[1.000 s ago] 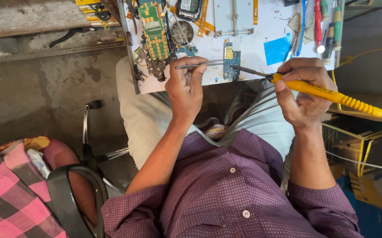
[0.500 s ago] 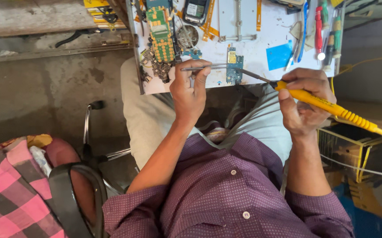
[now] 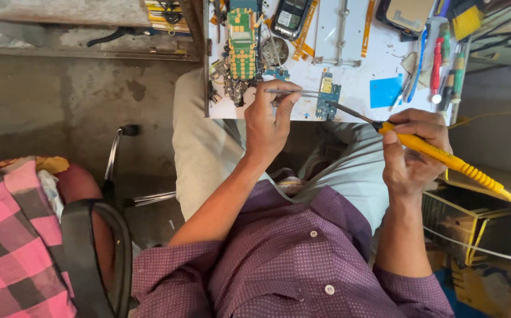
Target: The person sits at a repair bench and solders components on a phone motherboard, holding the board with tweezers in one hand and a soldering iron in the other. They apply solder wire to the board, rework several points, then set the iron aside and handle the board by hand.
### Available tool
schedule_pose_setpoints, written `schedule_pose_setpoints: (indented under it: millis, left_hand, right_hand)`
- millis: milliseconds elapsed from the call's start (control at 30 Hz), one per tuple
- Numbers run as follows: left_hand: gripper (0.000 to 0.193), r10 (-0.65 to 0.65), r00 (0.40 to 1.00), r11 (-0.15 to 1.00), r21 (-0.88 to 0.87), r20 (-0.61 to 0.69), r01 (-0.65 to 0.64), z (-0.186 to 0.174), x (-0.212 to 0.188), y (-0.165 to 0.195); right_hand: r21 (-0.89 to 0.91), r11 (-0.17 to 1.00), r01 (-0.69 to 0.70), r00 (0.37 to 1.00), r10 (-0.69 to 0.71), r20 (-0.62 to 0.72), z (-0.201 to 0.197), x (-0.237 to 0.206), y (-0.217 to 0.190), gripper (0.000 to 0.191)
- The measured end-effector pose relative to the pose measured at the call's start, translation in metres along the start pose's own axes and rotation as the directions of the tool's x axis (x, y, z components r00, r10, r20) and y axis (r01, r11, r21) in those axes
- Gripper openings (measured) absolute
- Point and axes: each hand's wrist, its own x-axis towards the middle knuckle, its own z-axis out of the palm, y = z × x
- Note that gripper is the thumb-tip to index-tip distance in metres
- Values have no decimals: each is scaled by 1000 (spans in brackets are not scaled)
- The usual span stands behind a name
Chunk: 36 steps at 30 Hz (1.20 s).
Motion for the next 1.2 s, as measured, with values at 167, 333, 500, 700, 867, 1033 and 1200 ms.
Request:
schedule_pose_setpoints:
  millis: [167,333,500,700,867,1033,1200]
  left_hand:
    - [18,5,1000,1000,-8,-1,-5,0,1,-1]
    - [17,11,1000,1000,-16,6,-11,0,1,0]
    - [18,6,1000,1000,-9,8,-6,0,1,1]
    - [18,20,1000,1000,2,14,-20,-1,1,0]
    - [18,26,999,1000,2,21,-26,-1,2,1]
    - [18,25,1000,1000,-4,17,-25,-1,1,1]
    - [18,26,1000,1000,5,12,-26,-2,0,1]
  right_hand:
    - [-9,1000,16,1000,-16,7,1,1,1,24]
    - [-16,1000,16,1000,-16,8,1,1,2,25]
    - [-11,1000,14,1000,-14,8,1,2,3,25]
    - [-25,1000,15,1000,-15,13,0,2,3,26]
    - [-2,1000,9,1000,-9,5,1,2,4,27]
    - [-26,1000,8,1000,-8,16,0,1,3,27]
    - [-8,1000,3,1000,-3,16,1,1,2,28]
